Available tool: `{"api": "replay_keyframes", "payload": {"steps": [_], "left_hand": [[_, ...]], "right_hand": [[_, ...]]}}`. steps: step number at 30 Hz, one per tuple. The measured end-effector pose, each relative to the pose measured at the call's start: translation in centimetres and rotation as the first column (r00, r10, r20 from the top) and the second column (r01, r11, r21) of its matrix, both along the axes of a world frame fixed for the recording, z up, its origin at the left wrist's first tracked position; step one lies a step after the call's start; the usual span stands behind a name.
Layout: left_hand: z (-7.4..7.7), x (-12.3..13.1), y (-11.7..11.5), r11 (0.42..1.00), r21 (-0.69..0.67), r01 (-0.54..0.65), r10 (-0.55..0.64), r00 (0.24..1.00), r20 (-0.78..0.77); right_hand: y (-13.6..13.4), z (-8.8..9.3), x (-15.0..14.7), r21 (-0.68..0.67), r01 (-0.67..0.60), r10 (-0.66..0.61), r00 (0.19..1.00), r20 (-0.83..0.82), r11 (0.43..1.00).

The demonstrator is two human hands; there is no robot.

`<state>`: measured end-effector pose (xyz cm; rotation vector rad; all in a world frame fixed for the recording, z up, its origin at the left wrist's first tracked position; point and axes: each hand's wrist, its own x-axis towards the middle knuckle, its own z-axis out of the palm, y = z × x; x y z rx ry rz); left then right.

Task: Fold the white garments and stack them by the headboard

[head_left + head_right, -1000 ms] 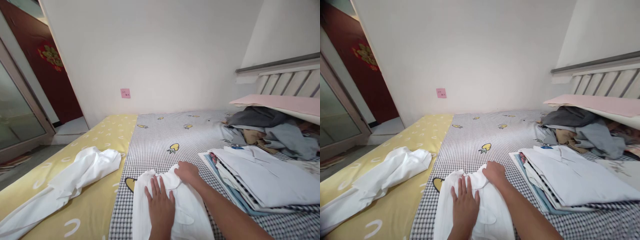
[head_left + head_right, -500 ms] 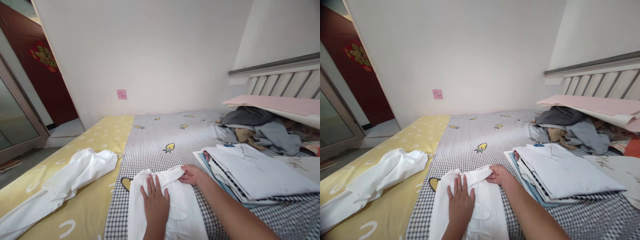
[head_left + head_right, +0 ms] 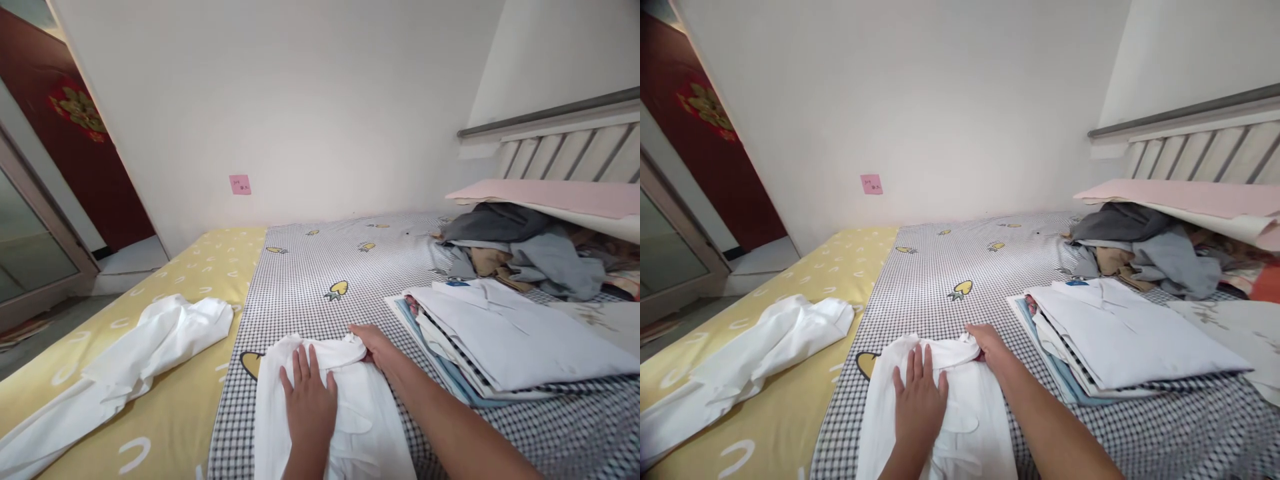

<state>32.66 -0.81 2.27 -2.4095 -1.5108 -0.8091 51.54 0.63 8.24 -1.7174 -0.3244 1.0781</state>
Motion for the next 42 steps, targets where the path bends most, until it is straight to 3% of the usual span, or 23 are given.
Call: {"api": "replay_keyframes", "payload": {"steps": [4,9,14,18,21,23,26,29,33,35,37,40,42], "left_hand": [[0.5,-0.1,-0.2,1.0,0.007,-0.007,0.007,1.0,-0.023],[0.9,0.0,-0.4,1.0,-0.015,-0.01,0.01,1.0,-0.001],[0.7,0.0,-0.3,0.999,-0.04,-0.008,0.008,1.0,0.017],[0.5,0.0,-0.2,0.999,-0.033,-0.004,0.004,1.0,0.002],[0.6,0.0,-0.4,1.0,-0.016,-0.02,0.021,1.0,0.002],[0.9,-0.1,-0.6,0.999,-0.004,-0.039,0.039,0.999,0.022],[1.3,-0.1,-1.0,0.998,-0.001,-0.058,0.058,0.996,0.062],[1.3,-0.1,-1.0,0.997,-0.044,-0.064,0.067,0.994,0.082],[0.7,-0.1,-0.5,0.993,-0.1,-0.056,0.065,0.994,0.092],[0.4,-0.1,-0.4,0.994,-0.1,-0.046,0.057,0.992,0.115],[0.3,0.0,-0.3,0.995,-0.095,-0.036,0.05,0.988,0.145],[0.3,0.0,-0.4,0.995,-0.096,-0.022,0.039,0.985,0.171],[0.3,0.0,-0.4,0.994,-0.112,-0.019,0.038,0.984,0.173]], "right_hand": [[-0.8,0.5,0.8,0.041,-0.03,0.028,0.998,0.055,0.999],[-2.0,1.4,2.2,0.047,-0.179,0.171,0.976,0.135,0.983],[-1.0,2.7,2.7,-0.01,-0.231,0.218,0.898,0.382,0.973],[-0.8,4.3,2.0,0.077,-0.26,0.154,0.758,0.634,0.962],[-1.8,4.4,1.2,0.005,-0.528,0.338,0.551,0.763,0.849],[-2.6,3.4,0.7,-0.14,-0.6,0.452,0.407,0.794,0.787],[-3.2,1.1,0.3,-0.25,-0.485,0.451,0.355,0.819,0.838],[-2.9,-0.4,0.2,-0.256,-0.402,0.413,0.377,0.829,0.879],[-2.5,0.4,-0.5,-0.286,-0.246,0.36,0.349,0.865,0.926],[-3.0,1.5,-1.3,-0.272,-0.12,0.294,0.242,0.925,0.955],[-4.2,2.1,-2.5,-0.195,-0.074,0.201,0.089,0.976,0.978],[-6.8,1.1,-4.1,-0.123,-0.179,0.111,-0.075,0.991,0.976],[-8.3,-1.0,-4.6,-0.199,-0.275,0.18,-0.092,0.979,0.941]]}}
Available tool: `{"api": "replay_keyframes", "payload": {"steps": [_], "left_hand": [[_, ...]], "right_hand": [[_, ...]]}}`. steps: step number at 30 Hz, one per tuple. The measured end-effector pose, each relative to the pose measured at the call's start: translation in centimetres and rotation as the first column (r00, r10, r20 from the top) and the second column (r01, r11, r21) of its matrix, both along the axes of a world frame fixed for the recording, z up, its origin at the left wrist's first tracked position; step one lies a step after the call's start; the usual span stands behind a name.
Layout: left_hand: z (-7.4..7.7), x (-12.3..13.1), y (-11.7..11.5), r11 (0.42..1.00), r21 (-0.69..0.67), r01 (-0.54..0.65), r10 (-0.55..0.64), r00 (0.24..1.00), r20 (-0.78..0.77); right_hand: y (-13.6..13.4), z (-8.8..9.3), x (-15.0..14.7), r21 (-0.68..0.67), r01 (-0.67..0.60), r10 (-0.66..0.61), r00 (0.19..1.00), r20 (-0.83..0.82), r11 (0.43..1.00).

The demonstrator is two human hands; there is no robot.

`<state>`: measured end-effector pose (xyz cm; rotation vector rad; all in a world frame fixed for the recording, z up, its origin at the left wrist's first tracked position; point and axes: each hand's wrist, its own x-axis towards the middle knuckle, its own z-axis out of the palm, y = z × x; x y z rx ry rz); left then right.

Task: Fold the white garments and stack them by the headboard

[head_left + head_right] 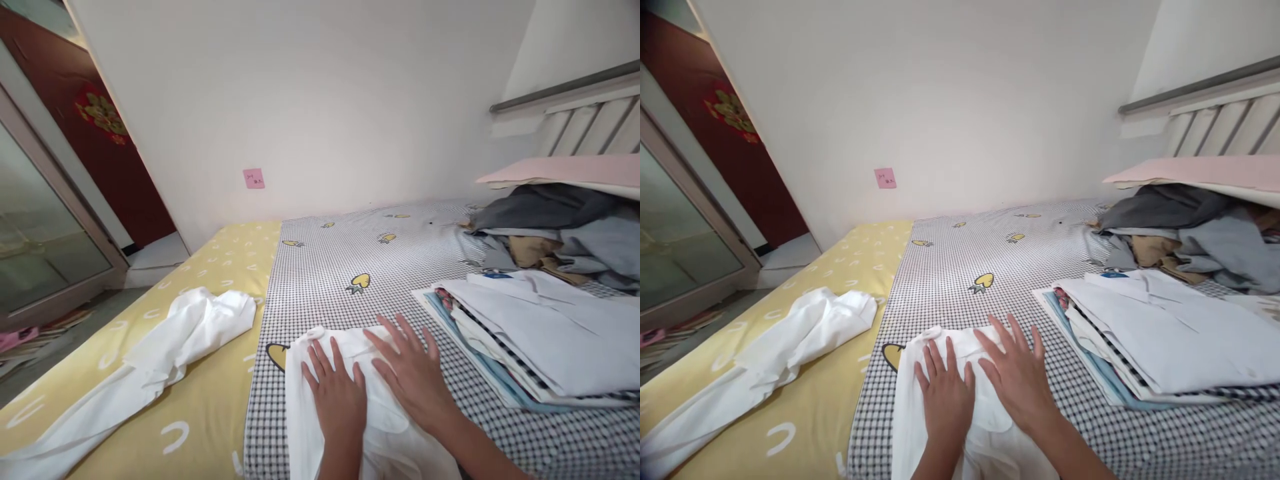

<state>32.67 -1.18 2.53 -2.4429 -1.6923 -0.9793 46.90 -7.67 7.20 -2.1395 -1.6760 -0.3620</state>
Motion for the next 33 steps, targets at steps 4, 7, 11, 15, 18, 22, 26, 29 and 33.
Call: {"api": "replay_keyframes", "payload": {"steps": [4,7,11,15,18,22,26,29,33], "left_hand": [[-0.4,0.0,0.2,1.0,-0.015,0.002,-0.002,1.0,0.009],[-0.8,0.1,0.5,1.0,-0.004,0.001,-0.001,1.0,0.013],[-0.9,0.2,0.7,1.0,-0.023,-0.002,0.003,1.0,0.023],[-0.2,0.2,0.8,0.997,-0.08,0.015,-0.013,1.0,0.025],[0.5,-0.1,1.2,0.98,-0.19,0.057,-0.043,0.996,0.079],[2.0,-1.6,2.4,0.903,-0.356,0.241,-0.065,0.896,0.44],[4.0,-5.5,4.6,0.869,-0.378,0.32,0.022,0.738,0.674],[5.2,-9.7,6.5,0.917,-0.378,0.126,0.196,0.684,0.703],[6.2,-14.7,8.5,0.927,-0.33,-0.178,0.368,0.609,0.703]], "right_hand": [[-1.1,-4.4,0.2,-0.177,-0.01,-0.005,0.996,-0.086,0.984],[-0.9,-5.2,0.5,-0.189,0.006,-0.024,0.995,-0.095,0.982],[-0.7,-4.1,0.3,-0.245,-0.003,-0.026,0.993,-0.118,0.97],[-0.9,-3.0,-0.2,-0.267,0.0,-0.036,0.991,-0.129,0.964],[-1.0,-2.5,-0.4,-0.268,-0.001,-0.039,0.989,-0.143,0.963],[-1.0,-2.2,-0.5,-0.272,-0.001,-0.045,0.986,-0.162,0.962],[-1.1,-2.2,-0.5,-0.251,-0.002,-0.041,0.985,-0.167,0.968],[-1.2,-2.1,-0.6,-0.246,-0.004,-0.039,0.985,-0.169,0.969],[-1.3,-2.1,-0.7,-0.235,-0.001,-0.041,0.985,-0.17,0.972]]}}
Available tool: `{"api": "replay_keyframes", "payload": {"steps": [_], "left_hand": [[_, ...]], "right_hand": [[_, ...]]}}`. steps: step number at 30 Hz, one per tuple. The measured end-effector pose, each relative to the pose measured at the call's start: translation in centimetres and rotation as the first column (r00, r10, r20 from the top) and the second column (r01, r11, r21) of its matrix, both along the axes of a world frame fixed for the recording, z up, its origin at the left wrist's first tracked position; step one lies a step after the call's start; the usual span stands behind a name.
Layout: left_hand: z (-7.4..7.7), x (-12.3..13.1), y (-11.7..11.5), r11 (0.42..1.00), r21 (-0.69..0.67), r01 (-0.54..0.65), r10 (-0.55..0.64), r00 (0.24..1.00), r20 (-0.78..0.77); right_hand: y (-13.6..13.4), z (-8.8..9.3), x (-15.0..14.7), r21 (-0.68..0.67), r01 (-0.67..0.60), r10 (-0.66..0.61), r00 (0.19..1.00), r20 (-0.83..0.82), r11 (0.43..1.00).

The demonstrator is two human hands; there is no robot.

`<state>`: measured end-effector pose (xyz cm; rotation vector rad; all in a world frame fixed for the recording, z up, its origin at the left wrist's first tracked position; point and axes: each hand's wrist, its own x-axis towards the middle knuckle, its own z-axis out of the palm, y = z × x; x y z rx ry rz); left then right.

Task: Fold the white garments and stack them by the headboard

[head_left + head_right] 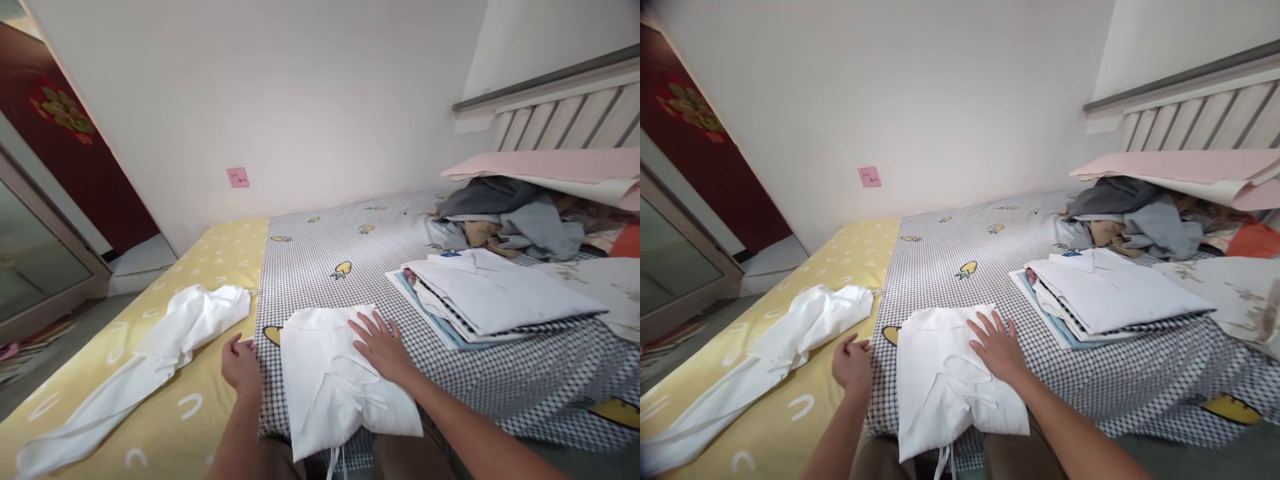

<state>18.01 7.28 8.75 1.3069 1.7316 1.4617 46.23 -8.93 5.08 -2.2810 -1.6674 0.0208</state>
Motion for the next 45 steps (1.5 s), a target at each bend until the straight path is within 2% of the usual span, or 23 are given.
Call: {"api": "replay_keyframes", "payload": {"steps": [2,4,6,7,8,10,12,15,17,19,23,29,33,40,45], "left_hand": [[0.3,-1.4,0.6,0.999,0.045,-0.025,0.027,0.999,-0.036],[0.5,-1.9,0.9,0.996,0.093,0.01,-0.002,0.996,-0.086],[0.7,-1.6,1.0,0.976,0.181,0.122,-0.078,0.969,-0.236],[0.8,-1.2,1.0,0.949,0.23,0.214,-0.123,0.926,-0.356],[0.8,-0.7,1.0,0.909,0.263,0.324,-0.162,0.855,-0.493],[0.5,0.5,0.7,0.811,0.254,0.528,-0.195,0.652,-0.732],[-0.1,1.8,0.5,0.759,0.162,0.631,-0.213,0.475,-0.854],[-1.4,3.3,0.6,0.768,-0.087,0.635,-0.342,0.292,-0.893],[-2.2,4.0,1.0,0.782,-0.262,0.565,-0.456,0.232,-0.859],[-2.5,4.5,1.4,0.791,-0.366,0.49,-0.521,0.227,-0.823],[-2.3,5.2,1.4,0.807,-0.412,0.422,-0.544,0.261,-0.797],[-2.2,5.3,-0.3,0.858,-0.381,0.344,-0.491,0.334,-0.805],[-2.6,4.6,-1.6,0.866,-0.359,0.348,-0.478,0.367,-0.798],[-2.8,2.9,-4.3,0.866,-0.353,0.354,-0.475,0.364,-0.801],[-2.6,2.1,-6.0,0.903,-0.256,0.345,-0.376,0.347,-0.859]], "right_hand": [[0.0,-0.1,0.0,0.016,0.0,0.0,1.0,-0.006,1.0],[0.1,-0.2,0.0,0.028,-0.002,0.002,1.0,-0.009,1.0],[0.0,-0.3,0.1,0.03,-0.005,0.005,1.0,0.0,1.0],[0.0,-0.3,0.1,0.028,-0.006,0.006,1.0,0.009,1.0],[0.0,-0.4,0.1,0.024,-0.006,0.006,1.0,0.021,1.0],[-0.1,-0.4,0.1,0.016,-0.002,0.001,0.999,0.044,1.0],[-0.1,-0.4,0.1,0.011,0.002,-0.002,0.998,0.065,1.0],[-0.1,-0.6,0.3,0.012,-0.004,0.002,0.995,0.097,1.0],[0.0,-0.9,0.3,0.03,-0.002,-0.002,0.992,0.128,1.0],[0.1,-1.2,0.4,0.055,0.014,-0.023,0.987,0.156,0.998],[0.2,-1.5,0.3,0.081,0.039,-0.052,0.983,0.178,0.996],[0.3,-1.6,0.3,0.095,0.036,-0.052,0.984,0.17,0.995],[0.4,-1.7,0.3,0.095,0.043,-0.058,0.984,0.17,0.995],[0.2,-1.0,0.0,0.081,0.049,-0.062,0.985,0.159,0.995],[0.2,-0.5,-0.1,0.046,0.054,-0.06,0.989,0.136,0.997]]}}
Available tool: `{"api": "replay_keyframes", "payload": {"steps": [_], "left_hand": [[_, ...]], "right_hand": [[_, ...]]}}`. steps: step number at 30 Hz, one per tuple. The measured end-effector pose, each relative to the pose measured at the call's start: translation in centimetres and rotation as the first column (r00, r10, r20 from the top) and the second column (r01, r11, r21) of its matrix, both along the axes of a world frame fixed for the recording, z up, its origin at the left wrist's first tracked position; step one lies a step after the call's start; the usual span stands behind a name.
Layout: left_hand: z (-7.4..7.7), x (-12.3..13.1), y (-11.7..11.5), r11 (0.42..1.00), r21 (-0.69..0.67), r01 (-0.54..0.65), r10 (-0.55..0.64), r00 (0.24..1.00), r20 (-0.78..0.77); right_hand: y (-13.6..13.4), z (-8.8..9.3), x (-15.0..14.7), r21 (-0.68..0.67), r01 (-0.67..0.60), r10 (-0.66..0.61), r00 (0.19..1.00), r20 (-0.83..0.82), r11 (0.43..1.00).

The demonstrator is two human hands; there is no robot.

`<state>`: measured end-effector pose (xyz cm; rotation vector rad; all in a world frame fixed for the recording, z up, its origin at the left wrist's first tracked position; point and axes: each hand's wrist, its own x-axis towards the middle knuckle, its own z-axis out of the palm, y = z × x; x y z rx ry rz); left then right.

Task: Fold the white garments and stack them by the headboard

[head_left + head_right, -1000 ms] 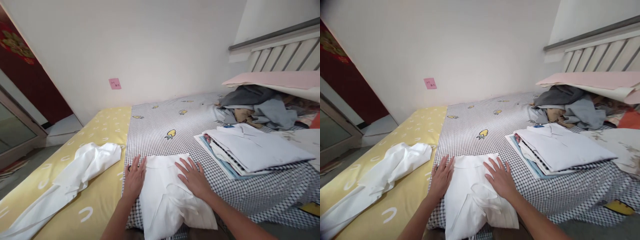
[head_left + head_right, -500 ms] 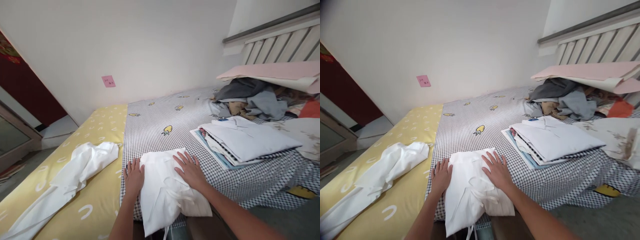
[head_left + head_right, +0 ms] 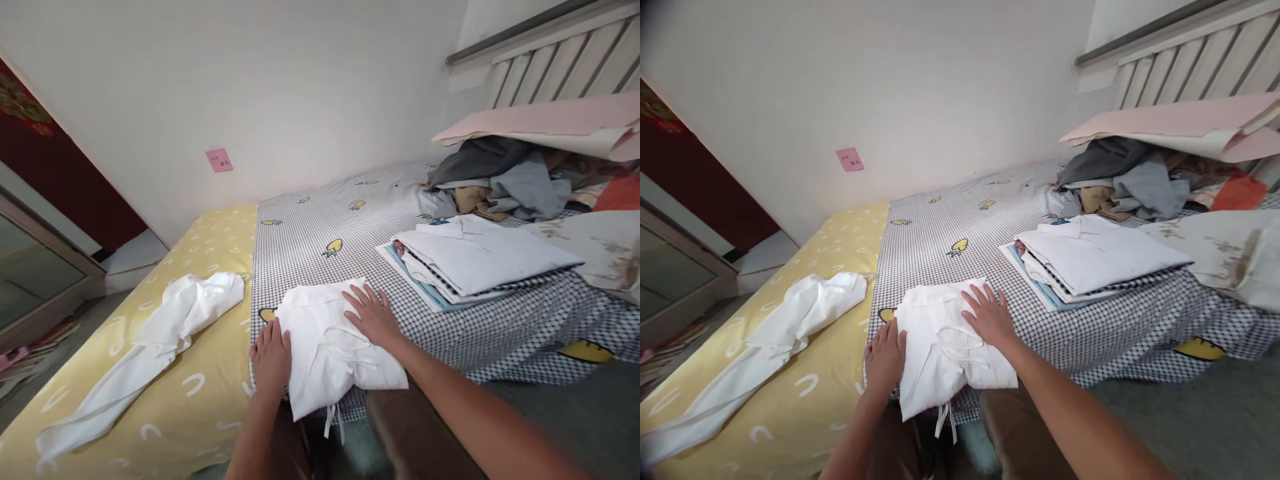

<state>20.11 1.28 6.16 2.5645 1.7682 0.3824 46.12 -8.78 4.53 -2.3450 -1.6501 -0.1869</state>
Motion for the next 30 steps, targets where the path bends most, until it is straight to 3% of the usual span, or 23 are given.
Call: {"api": "replay_keyframes", "payload": {"steps": [4,8,12,17,30], "left_hand": [[1.6,-2.0,1.2,0.998,0.011,0.056,-0.056,0.998,-0.021],[2.9,-4.4,3.7,0.999,-0.011,-0.036,0.036,0.999,0.006],[2.0,-5.1,4.1,0.989,0.032,-0.145,0.144,0.989,0.03],[0.3,-4.3,3.0,0.967,0.209,-0.146,0.16,0.986,-0.051],[0.5,-4.3,3.2,0.967,0.213,-0.14,0.171,0.976,-0.138]], "right_hand": [[0.0,0.1,-0.1,-0.01,0.0,0.0,1.0,0.0,1.0],[0.1,-0.3,-0.1,0.006,0.004,-0.004,1.0,0.013,1.0],[0.3,-0.6,0.1,0.016,0.007,-0.007,1.0,0.019,1.0],[0.2,-0.4,0.1,0.008,0.008,-0.008,1.0,0.013,1.0],[0.2,-0.6,0.1,0.027,-0.001,0.0,1.0,0.014,1.0]]}}
